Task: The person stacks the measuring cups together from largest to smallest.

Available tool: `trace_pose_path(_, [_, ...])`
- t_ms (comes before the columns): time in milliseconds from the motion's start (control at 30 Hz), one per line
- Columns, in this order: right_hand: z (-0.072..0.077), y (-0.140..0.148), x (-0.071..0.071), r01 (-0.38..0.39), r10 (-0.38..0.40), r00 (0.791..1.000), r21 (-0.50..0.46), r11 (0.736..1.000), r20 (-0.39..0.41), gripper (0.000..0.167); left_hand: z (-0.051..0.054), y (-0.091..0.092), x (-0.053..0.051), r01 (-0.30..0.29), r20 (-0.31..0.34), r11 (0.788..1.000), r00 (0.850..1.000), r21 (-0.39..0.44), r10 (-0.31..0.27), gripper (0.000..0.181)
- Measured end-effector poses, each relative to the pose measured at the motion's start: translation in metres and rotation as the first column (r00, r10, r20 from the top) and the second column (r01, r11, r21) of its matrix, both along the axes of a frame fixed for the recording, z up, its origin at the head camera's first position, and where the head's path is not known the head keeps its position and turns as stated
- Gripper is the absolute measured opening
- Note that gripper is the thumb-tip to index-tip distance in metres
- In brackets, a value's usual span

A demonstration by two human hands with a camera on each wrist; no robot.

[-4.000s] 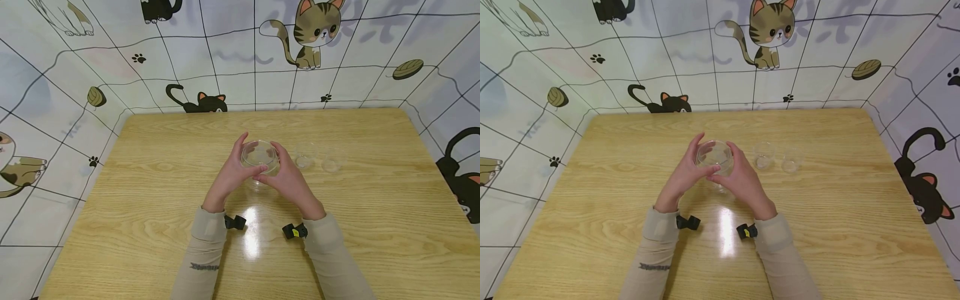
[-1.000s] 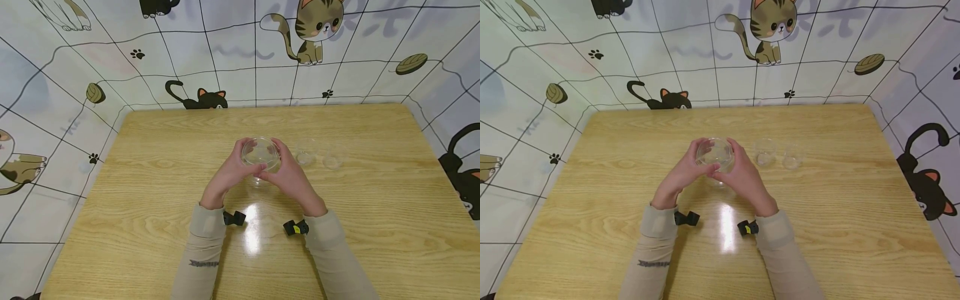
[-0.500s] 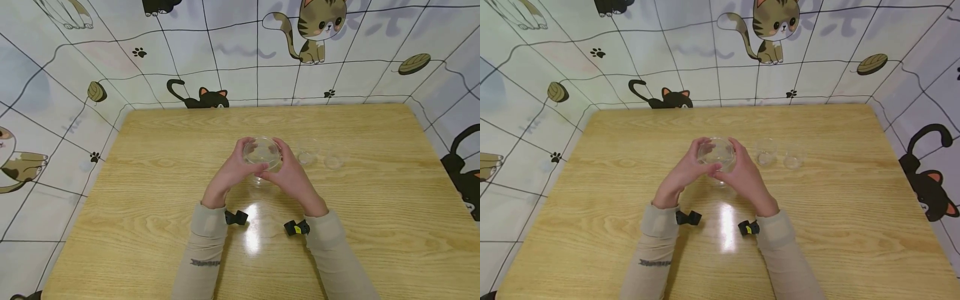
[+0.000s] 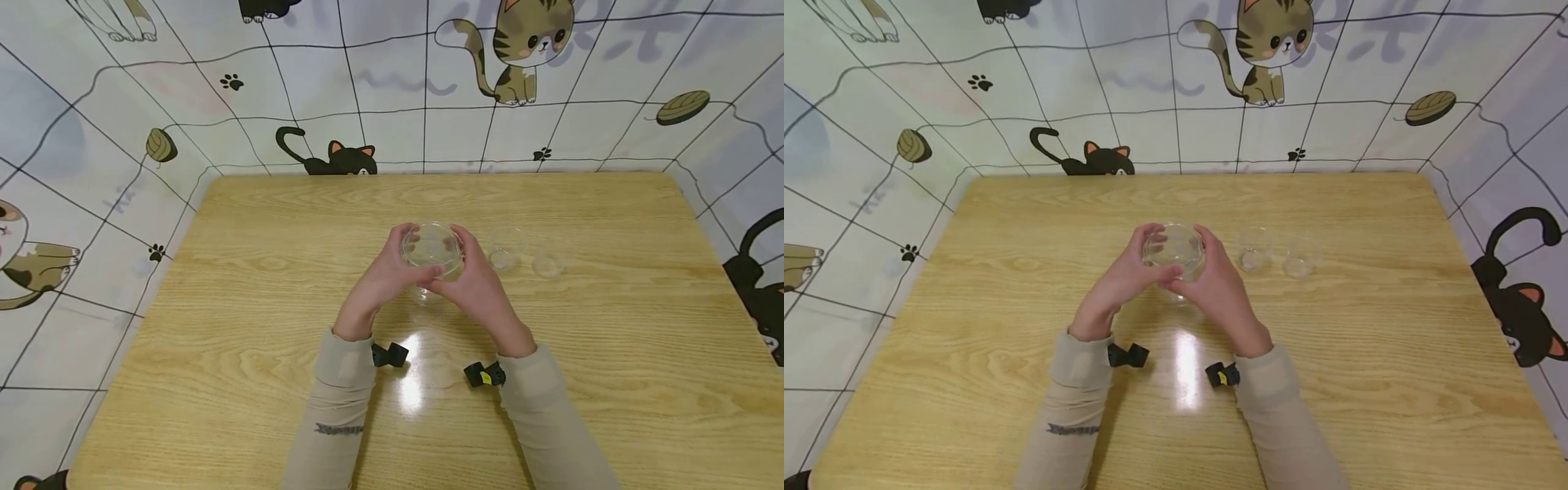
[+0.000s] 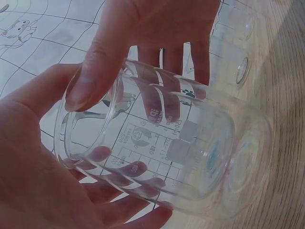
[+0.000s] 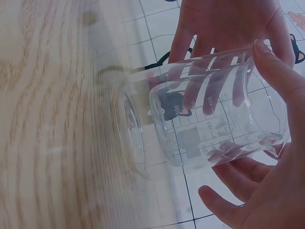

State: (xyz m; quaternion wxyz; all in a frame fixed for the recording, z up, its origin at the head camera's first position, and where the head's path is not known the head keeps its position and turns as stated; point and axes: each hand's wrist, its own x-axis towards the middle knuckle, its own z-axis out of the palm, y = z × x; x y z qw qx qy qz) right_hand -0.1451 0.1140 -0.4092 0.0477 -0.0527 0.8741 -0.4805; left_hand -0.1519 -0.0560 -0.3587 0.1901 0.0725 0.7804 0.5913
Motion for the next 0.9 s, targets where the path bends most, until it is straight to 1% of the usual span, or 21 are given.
trace_pose_path(100, [-0.0001, -0.0011, 0.0007, 0.013, -0.013, 1.0, 0.011, 1.0, -0.007, 0.106, 0.0053, 0.0012, 0.0019, -0.007, 0.005, 1.0, 1.0, 0.001, 0.007, 0.081])
trace_pose_path(167, [-0.0003, -0.002, 0.001, 0.022, -0.022, 1.0, 0.02, 1.0, -0.014, 0.106, 0.0064, 0.0017, 0.0021, -0.012, 0.002, 1.0, 1.0, -0.005, 0.012, 0.081])
trace_pose_path(300, [-0.0002, -0.0036, 0.0011, 0.028, -0.027, 0.999, 0.029, 0.999, -0.034, 0.106, 0.0056, 0.0025, 0.0016, -0.022, -0.011, 1.0, 1.0, -0.018, 0.022, 0.081])
trace_pose_path(500, [0.0008, -0.0047, 0.0022, 0.04, -0.039, 0.999, 0.049, 0.998, -0.034, 0.107, 0.0059, 0.0037, 0.0015, -0.026, -0.032, 0.999, 0.999, -0.039, 0.025, 0.081])
trace_pose_path(767, [0.0012, -0.0052, 0.0031, 0.043, -0.04, 0.998, 0.049, 0.998, -0.049, 0.107, 0.0075, 0.0031, 0.0019, -0.013, -0.026, 0.998, 1.0, -0.063, 0.012, 0.08])
trace_pose_path(900, [0.0011, -0.0055, 0.0027, 0.042, -0.04, 0.998, 0.051, 0.998, -0.039, 0.107, 0.0059, 0.0025, 0.0006, -0.011, -0.024, 0.999, 1.0, -0.05, 0.01, 0.08])
